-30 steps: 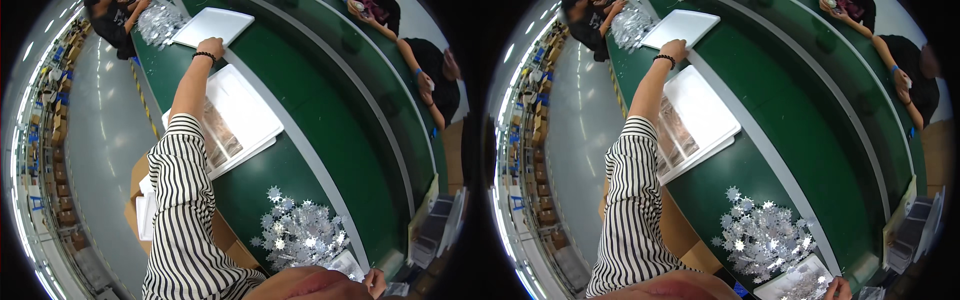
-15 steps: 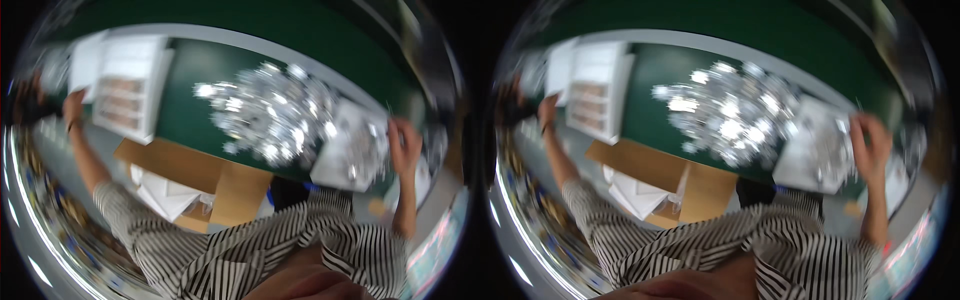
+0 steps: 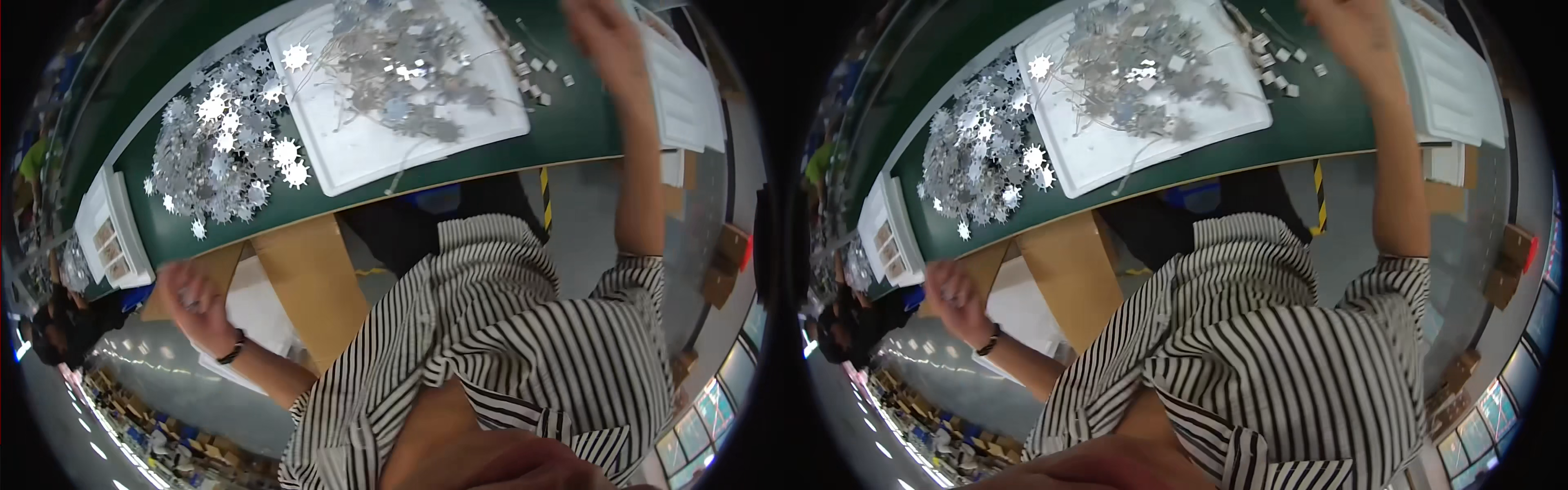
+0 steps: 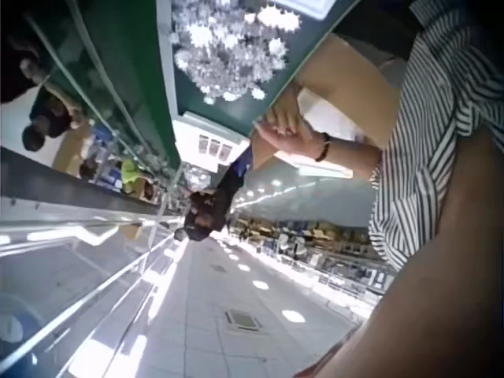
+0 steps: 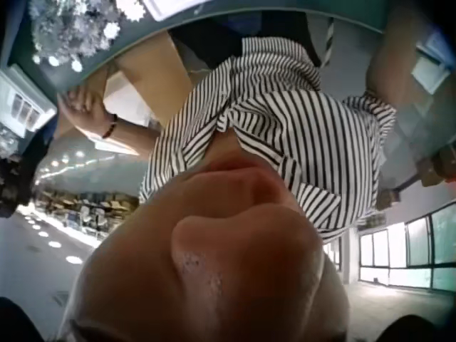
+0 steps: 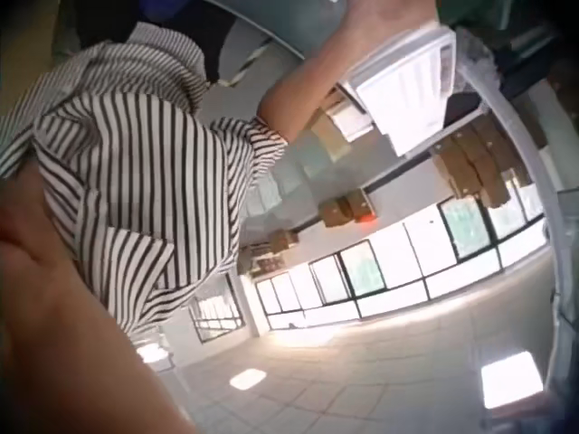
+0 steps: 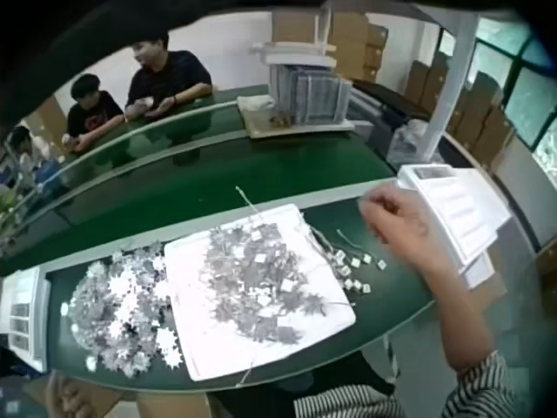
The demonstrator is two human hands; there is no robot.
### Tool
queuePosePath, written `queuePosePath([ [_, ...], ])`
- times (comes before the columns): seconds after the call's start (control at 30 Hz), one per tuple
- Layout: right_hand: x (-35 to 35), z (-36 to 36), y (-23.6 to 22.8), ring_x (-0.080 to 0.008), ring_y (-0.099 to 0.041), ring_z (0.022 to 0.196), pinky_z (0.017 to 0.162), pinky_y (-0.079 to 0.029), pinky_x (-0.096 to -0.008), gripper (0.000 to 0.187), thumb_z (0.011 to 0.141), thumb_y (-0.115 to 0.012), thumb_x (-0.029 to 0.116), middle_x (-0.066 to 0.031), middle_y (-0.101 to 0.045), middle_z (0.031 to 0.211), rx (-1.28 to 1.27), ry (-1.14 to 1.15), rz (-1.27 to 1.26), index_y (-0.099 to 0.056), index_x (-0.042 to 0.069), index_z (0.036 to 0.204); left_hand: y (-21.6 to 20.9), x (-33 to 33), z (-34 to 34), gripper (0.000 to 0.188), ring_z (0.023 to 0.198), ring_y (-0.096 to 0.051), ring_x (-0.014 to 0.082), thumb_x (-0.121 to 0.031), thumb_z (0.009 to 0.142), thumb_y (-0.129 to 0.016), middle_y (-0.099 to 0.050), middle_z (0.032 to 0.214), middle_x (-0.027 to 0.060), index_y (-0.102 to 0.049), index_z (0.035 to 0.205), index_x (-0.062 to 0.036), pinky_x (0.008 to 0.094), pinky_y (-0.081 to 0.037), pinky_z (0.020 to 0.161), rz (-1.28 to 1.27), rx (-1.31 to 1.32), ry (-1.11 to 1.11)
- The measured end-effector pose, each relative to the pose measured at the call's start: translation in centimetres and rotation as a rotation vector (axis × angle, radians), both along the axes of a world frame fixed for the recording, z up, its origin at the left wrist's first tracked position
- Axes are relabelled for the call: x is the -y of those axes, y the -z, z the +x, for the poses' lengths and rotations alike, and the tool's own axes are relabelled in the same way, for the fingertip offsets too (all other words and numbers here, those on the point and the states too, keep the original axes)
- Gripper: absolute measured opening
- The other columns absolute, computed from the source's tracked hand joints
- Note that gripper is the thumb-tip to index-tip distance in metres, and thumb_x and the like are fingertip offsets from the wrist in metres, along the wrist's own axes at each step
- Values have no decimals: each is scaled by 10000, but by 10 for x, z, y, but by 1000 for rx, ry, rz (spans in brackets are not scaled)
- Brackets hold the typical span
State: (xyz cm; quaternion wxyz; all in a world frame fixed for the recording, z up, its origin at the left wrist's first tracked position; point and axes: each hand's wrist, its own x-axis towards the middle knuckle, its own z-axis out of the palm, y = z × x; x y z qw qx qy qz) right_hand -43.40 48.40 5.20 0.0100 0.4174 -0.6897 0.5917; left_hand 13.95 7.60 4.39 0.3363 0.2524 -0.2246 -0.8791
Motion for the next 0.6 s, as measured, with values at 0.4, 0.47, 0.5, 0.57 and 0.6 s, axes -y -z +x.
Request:
queuePosePath([
  [0.4,45,-12,88,-340,-592,763,704,-484,-404,184,882,-596,191,-127,-653,867,-584,147,710,-645,23,939,63,-272,-66,427,1288,-535,372,86,986,-469,-570,1310,272,-417,1404,154,411,-410,1182,354,82,-9],
  [0.47,41,-13,94,-344,-599,771,709,-483,-417,171,884,-576,185,-142,-664,880,-540,160,678,-646,34,926,47,-272,-75,446,1260,-580,332,56,998,-495,-579,1333,237,-411,1431,123,340,-517,1074,252,174,-7],
  [0.5,38,-15,96,-343,-603,748,695,-488,-407,151,908,-581,164,-139,-663,869,-529,138,603,-636,45,983,36,-271,-82,447,1225,-608,318,43,1002,-504,-596,1318,222,-413,1434,114,312,-542,1028,180,214,-12],
  [0.57,47,6,81,-358,-650,775,727,-518,-393,149,956,-547,175,-129,-698,903,-372,206,477,-592,55,1032,29,-264,-85,427,1121,-672,282,-7,1009,-534,-645,1249,178,-453,1418,84,245,-586,912,66,270,-47],
  [0.6,48,11,70,-305,-660,763,729,-519,-366,141,975,-548,170,-108,-707,904,-363,196,333,-583,58,1053,22,-259,-91,381,1059,-687,256,-25,1002,-563,-661,1197,171,-508,1368,63,235,-583,823,58,282,-76],
])
